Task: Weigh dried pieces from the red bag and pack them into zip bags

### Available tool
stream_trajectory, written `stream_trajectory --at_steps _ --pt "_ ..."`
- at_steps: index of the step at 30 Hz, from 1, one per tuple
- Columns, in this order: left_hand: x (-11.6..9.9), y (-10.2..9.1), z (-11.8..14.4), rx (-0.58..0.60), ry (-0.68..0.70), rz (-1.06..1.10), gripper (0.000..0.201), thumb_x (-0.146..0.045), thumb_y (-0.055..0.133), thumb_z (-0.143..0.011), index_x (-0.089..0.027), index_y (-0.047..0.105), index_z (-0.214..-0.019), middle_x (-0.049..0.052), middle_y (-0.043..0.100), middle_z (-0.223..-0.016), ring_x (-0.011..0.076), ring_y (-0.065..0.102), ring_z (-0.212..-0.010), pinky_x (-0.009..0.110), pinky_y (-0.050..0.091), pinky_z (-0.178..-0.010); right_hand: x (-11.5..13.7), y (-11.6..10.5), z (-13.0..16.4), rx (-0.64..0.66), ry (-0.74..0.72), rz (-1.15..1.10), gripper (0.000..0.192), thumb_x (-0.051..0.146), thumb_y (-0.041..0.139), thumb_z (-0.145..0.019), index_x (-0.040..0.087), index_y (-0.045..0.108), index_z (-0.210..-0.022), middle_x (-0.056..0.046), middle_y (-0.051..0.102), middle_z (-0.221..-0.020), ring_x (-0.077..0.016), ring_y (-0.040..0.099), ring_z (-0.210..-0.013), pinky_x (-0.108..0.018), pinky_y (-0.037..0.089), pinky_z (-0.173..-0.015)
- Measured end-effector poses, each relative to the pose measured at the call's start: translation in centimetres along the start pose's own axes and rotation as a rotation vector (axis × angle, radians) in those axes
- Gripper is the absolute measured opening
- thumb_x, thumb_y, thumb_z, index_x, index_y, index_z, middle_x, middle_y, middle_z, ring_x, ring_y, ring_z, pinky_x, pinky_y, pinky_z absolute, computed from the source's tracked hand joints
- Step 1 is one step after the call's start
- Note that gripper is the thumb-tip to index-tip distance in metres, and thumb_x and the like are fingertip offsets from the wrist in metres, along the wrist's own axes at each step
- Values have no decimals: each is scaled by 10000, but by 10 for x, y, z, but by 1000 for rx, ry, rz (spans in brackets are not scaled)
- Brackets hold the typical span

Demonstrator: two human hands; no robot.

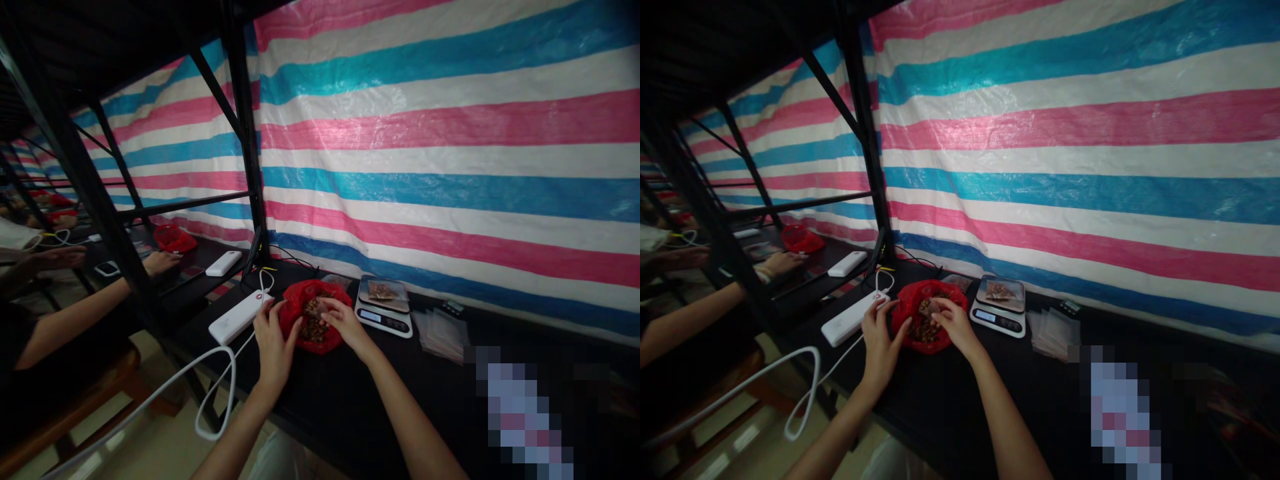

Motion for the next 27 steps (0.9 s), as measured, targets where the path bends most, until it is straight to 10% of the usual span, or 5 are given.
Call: stream_trajectory --at_steps 10,20,27 --pt "5 21 -5 238 38 52 278 -352 551 -759 -286 601 -1025 22 520 -1147 230 441 -1072 417 357 -923 9 19 8 180 44 17 406 249 648 -651 196 588 -1049 -21 661 -852 -120 618 -618 -257 490 -594" --pt "-6 18 0 238 90 -120 272 -412 625 -691 -294 632 -936 18 516 -1147 261 407 -1077 433 327 -902 7 -21 2 -192 52 15 450 272 686 -586 169 565 -1006 -66 666 -880 -170 652 -608 -298 539 -531" --pt "-11 18 3 241 140 -162 285 -374 614 -713 -291 604 -986 19 496 -1170 250 389 -1089 423 315 -911 41 22 10 -128 -170 167 357 200 579 -703 183 593 -1060 -90 631 -1064 -213 633 -894 -366 503 -817"
Point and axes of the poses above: each hand's wrist, its own z-axis away from the middle knuckle, its own y-axis out of the palm, x = y × z, the point moved 6 cm from there along -z, towards the middle knuckle
